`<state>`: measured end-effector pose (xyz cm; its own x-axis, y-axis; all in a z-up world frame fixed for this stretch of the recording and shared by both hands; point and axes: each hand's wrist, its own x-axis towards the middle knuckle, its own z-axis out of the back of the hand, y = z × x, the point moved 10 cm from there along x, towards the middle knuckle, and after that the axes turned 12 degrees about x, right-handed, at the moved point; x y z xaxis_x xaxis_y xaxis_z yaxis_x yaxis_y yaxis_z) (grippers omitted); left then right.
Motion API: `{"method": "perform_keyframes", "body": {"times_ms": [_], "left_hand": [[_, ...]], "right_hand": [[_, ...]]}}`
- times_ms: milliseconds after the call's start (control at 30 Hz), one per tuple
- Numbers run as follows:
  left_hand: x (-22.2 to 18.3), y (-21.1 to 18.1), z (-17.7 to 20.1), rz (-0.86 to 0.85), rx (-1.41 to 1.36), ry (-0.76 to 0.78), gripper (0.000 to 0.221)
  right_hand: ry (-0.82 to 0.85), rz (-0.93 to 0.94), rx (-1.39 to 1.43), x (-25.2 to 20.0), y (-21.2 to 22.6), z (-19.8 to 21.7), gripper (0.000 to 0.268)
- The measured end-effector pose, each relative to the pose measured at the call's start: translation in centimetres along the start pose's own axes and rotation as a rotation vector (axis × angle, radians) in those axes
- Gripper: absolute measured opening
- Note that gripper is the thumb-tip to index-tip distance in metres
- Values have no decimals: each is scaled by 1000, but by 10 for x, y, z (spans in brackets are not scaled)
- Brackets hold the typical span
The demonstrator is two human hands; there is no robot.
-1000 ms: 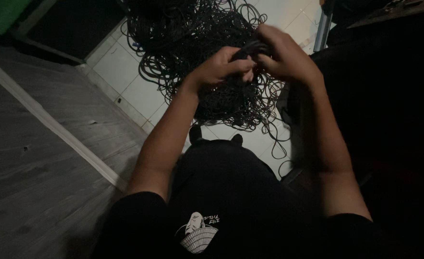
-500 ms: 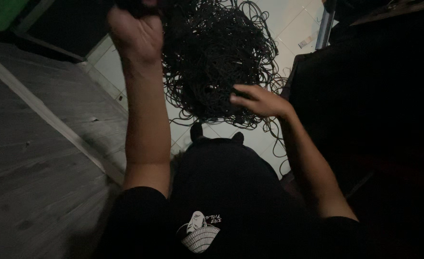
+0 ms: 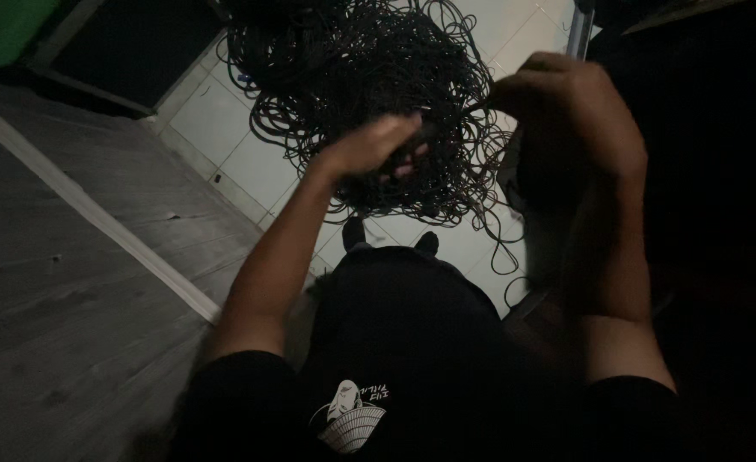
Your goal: The person coils a black cable by hand, winding it into a circular loop, and then places the coiled cable into a plastic bin with others.
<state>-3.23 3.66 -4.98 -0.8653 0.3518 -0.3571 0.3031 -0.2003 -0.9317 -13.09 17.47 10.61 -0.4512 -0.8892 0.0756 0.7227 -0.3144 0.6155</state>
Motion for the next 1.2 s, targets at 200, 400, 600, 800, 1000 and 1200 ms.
{"method": "perform_keyframes", "body": {"times_ms": [200,400,600,800,1000,1200], "left_hand": [[-52,-68,-42,-434,-515,263,38],[-107,-121,61,-998,-71,-587,34],[-110,-71,150,-1020,-751,-725,26],[-84,-18,168,-882,-1052,-784,23],[-108,-3,198,-970,-978,-951,19],[-111,-45,167,-643,-91,-1172,37]], "right_hand": [[-36,19,615,26,-50,-38,35],[-140,14,750,8,-77,-141,27],[95,-200,586,-34,-19,-160,32],[93,-196,284,-33,31,-102,28],[147,-190,261,-35,32,-114,27],[69,-291,129,-36,27,-82,22]]}}
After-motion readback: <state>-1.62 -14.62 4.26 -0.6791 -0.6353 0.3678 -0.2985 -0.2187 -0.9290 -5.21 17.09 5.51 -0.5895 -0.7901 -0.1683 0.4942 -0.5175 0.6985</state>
